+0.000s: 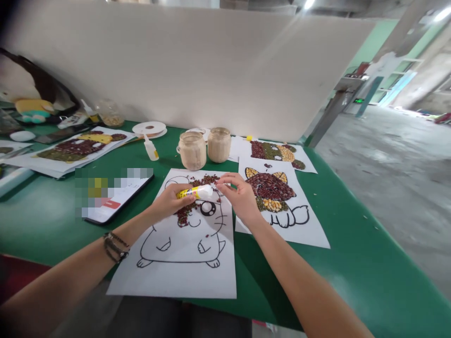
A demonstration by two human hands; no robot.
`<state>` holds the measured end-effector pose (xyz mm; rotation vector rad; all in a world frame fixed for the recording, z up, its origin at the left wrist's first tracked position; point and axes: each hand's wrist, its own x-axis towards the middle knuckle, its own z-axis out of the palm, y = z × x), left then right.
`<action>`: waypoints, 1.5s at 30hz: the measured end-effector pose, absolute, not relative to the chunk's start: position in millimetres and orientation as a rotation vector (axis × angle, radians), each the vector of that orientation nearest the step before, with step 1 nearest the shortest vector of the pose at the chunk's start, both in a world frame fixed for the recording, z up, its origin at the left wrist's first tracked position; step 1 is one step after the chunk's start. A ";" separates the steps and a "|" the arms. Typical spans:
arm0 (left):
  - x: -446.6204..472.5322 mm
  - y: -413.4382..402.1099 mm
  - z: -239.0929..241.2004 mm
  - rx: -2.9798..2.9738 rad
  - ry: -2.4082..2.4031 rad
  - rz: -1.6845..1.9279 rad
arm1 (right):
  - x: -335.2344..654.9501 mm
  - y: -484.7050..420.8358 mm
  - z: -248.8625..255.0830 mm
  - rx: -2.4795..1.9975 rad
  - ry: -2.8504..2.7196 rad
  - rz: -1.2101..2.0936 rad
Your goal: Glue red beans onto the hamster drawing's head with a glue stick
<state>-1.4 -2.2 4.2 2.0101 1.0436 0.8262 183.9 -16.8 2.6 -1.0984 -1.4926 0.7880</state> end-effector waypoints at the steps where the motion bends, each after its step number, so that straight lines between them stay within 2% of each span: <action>1: -1.4 -2.1 4.2 2.041 1.066 0.809 | 183.9 -16.0 0.8 -1.086 -1.480 0.834; 9: -7.0 3.2 -1.0 2.449 1.295 0.698 | 184.6 -14.4 1.1 -0.939 -1.257 1.112; 20: -16.1 8.3 2.3 2.460 1.531 0.728 | 176.3 -17.0 -1.9 -1.293 -1.579 0.970; 25: -15.2 7.7 1.4 2.428 1.547 0.759 | 175.7 -18.1 -4.1 -1.301 -1.654 0.981; 30: -12.9 7.6 0.6 2.245 1.452 0.886 | 175.4 -19.9 -7.9 -1.243 -1.707 1.052; 38: -1.7 5.7 -2.0 1.734 1.021 0.944 | 168.0 -24.1 -9.0 -1.200 -1.802 1.018; 45: -3.0 6.8 -3.9 1.837 1.042 0.916 | 165.2 -27.0 -6.6 -1.185 -1.774 1.059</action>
